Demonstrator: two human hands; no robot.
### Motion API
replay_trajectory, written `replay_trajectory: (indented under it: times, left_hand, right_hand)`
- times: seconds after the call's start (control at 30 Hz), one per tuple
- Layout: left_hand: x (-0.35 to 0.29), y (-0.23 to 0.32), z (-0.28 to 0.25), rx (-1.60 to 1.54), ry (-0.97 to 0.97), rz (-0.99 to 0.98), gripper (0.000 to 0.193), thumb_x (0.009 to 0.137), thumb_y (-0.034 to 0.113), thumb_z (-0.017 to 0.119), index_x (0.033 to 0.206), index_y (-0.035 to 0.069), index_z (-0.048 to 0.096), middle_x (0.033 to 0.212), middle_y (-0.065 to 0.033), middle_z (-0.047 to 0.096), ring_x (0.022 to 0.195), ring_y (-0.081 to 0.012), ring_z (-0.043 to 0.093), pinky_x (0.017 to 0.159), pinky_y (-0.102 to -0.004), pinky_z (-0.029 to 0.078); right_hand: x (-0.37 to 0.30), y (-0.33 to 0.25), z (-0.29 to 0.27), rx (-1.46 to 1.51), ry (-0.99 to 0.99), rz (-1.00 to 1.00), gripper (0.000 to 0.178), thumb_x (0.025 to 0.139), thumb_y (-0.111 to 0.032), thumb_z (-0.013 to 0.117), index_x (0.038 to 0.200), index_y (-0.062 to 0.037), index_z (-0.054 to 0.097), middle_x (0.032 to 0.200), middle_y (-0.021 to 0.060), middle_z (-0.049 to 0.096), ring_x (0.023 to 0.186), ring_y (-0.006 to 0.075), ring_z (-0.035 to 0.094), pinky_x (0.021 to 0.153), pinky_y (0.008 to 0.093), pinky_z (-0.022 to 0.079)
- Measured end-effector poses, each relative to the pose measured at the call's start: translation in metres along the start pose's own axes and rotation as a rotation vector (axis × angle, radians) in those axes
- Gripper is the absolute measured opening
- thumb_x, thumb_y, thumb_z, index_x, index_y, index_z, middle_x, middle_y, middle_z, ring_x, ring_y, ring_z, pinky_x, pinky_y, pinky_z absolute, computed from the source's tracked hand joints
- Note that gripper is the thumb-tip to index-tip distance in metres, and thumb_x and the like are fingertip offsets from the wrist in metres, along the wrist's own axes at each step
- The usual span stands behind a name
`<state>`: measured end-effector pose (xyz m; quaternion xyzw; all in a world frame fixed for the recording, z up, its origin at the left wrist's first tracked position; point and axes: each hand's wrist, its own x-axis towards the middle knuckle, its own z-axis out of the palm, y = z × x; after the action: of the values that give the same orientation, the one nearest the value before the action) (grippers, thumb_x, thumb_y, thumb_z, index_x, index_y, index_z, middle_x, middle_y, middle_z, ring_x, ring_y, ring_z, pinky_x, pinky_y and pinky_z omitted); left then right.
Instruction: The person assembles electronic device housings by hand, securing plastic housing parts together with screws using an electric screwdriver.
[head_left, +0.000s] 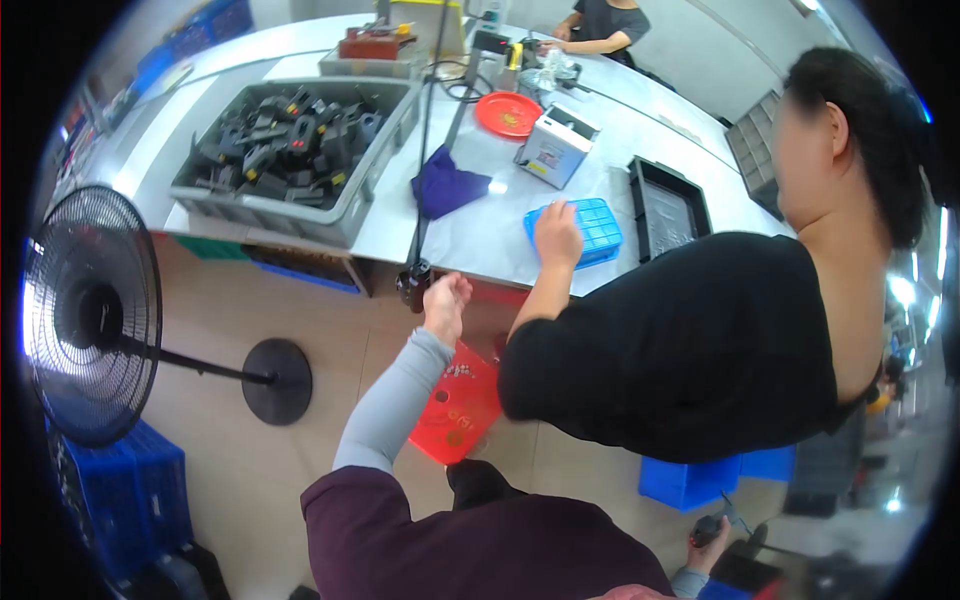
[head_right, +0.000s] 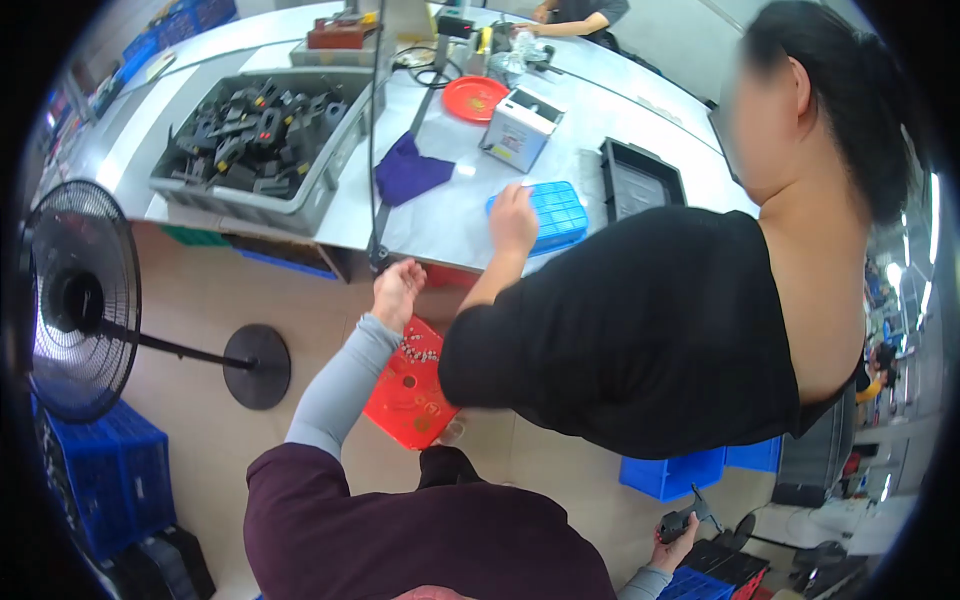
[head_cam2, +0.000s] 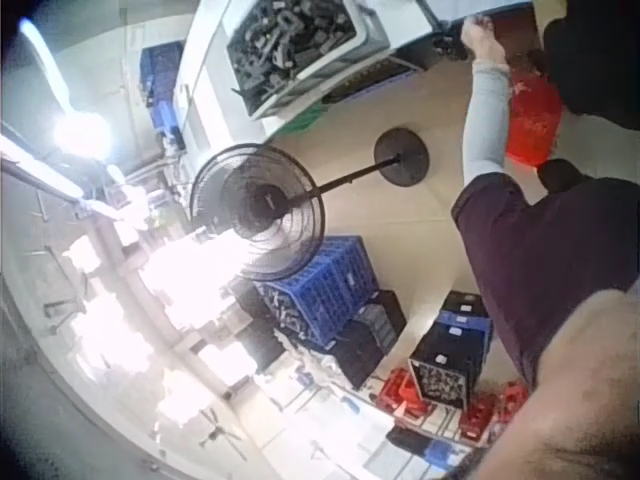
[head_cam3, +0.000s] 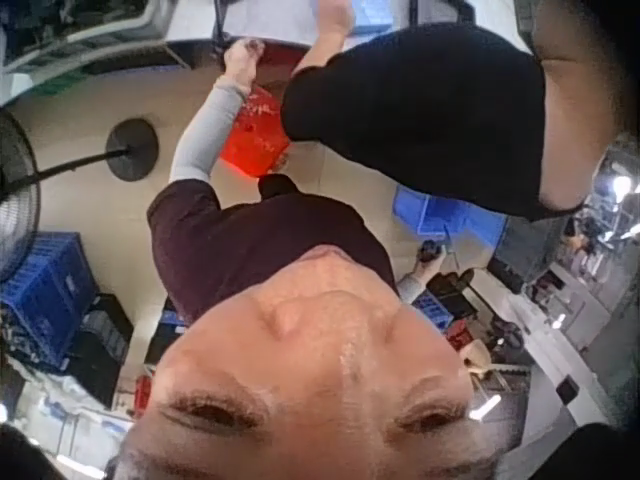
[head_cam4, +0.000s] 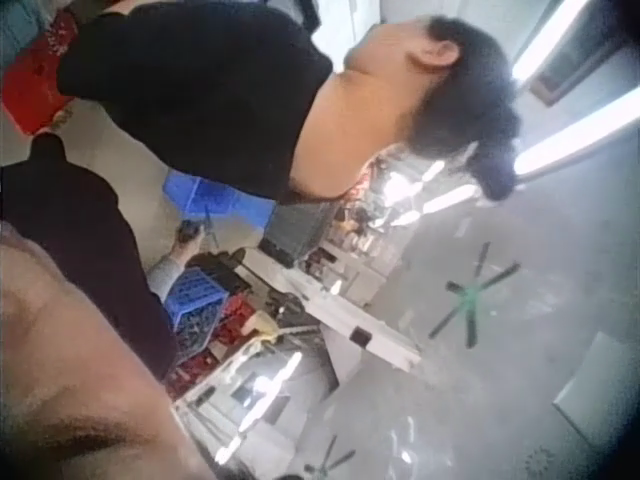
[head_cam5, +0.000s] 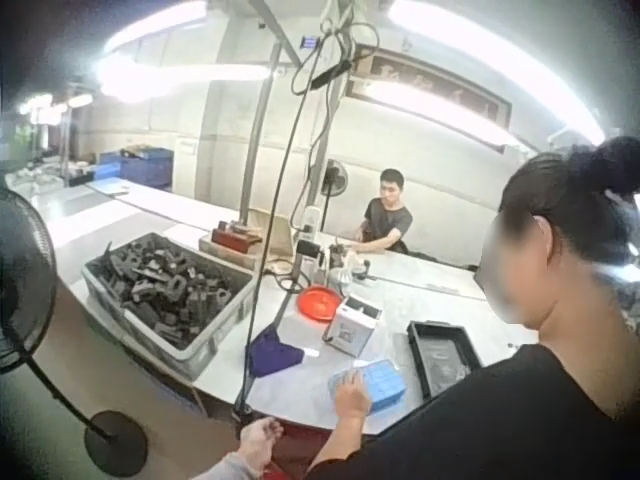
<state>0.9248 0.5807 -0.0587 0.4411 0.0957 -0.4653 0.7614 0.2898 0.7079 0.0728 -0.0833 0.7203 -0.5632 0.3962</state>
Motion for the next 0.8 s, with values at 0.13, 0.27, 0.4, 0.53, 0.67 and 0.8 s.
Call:
replay_trajectory:
  times: [0.13,0.27,0.4,0.53,0.67,0.8]
  left_hand:
    - [0.063,0.027,0.092,-0.021,-0.351,0.042,0.016,0.085,0.016,0.044,0.081,0.003,0.052,0.079,-0.01,0.057,0.073,-0.0228,0.056,0.071,-0.0366,0.048]
    - [0.125,0.066,0.229,-0.096,-0.564,0.089,0.034,0.089,0.037,0.038,0.081,0.006,0.047,0.074,-0.0087,0.055,0.073,-0.0225,0.053,0.073,-0.0465,0.042]
    - [0.101,0.106,0.3,-0.058,-0.61,0.043,0.087,0.085,0.065,0.019,0.138,0.004,-0.014,0.146,-0.0167,-0.012,0.135,-0.0317,-0.011,0.101,-0.0619,-0.006]
    - [0.058,0.136,0.284,-0.083,-0.602,0.325,0.072,0.091,0.053,0.019,0.141,0.004,0.0,0.148,-0.0145,-0.002,0.137,-0.0282,-0.003,0.106,-0.0553,0.001]
    - [-0.005,0.134,0.213,-0.001,-0.564,0.387,0.043,0.091,0.02,0.041,0.129,0.0,0.034,0.137,-0.0155,0.033,0.128,-0.0277,0.031,0.101,-0.0452,0.031]
    - [-0.159,0.093,0.144,0.263,-0.617,0.804,0.031,0.088,0.007,0.047,0.119,0.002,0.047,0.118,-0.0094,0.052,0.109,-0.0192,0.05,0.089,-0.0326,0.04]
  right_hand:
    - [-0.012,0.009,-0.023,0.053,-0.064,-0.014,0.026,0.077,-0.039,0.062,0.085,-0.0159,0.056,0.074,0.0007,0.059,0.062,0.0159,0.057,0.049,0.0294,0.041]
    - [-0.027,0.016,-0.04,0.117,-0.049,-0.089,0.023,0.082,-0.034,0.057,0.088,-0.012,0.057,0.072,0.0021,0.062,0.053,0.0151,0.057,0.041,0.0249,0.04]
    - [-0.037,0.022,-0.068,0.143,0.011,-0.1,0.026,0.08,-0.037,0.058,0.089,-0.0131,0.056,0.073,0.0022,0.061,0.056,0.0159,0.057,0.044,0.0265,0.042]
    - [-0.03,0.038,-0.105,0.205,0.031,-0.05,0.027,0.079,-0.037,0.059,0.092,-0.0132,0.056,0.075,0.0021,0.061,0.059,0.0163,0.059,0.044,0.0264,0.042]
    - [-0.019,0.054,-0.127,0.178,0.055,-0.006,0.024,0.078,-0.034,0.062,0.092,-0.0156,0.056,0.079,0.0016,0.06,0.063,0.0165,0.06,0.048,0.0271,0.046]
    - [0.003,0.049,-0.134,0.115,-0.006,-0.094,0.031,0.078,-0.02,0.064,0.104,-0.0062,0.055,0.093,0.0039,0.059,0.078,0.0155,0.059,0.062,0.0306,0.051]
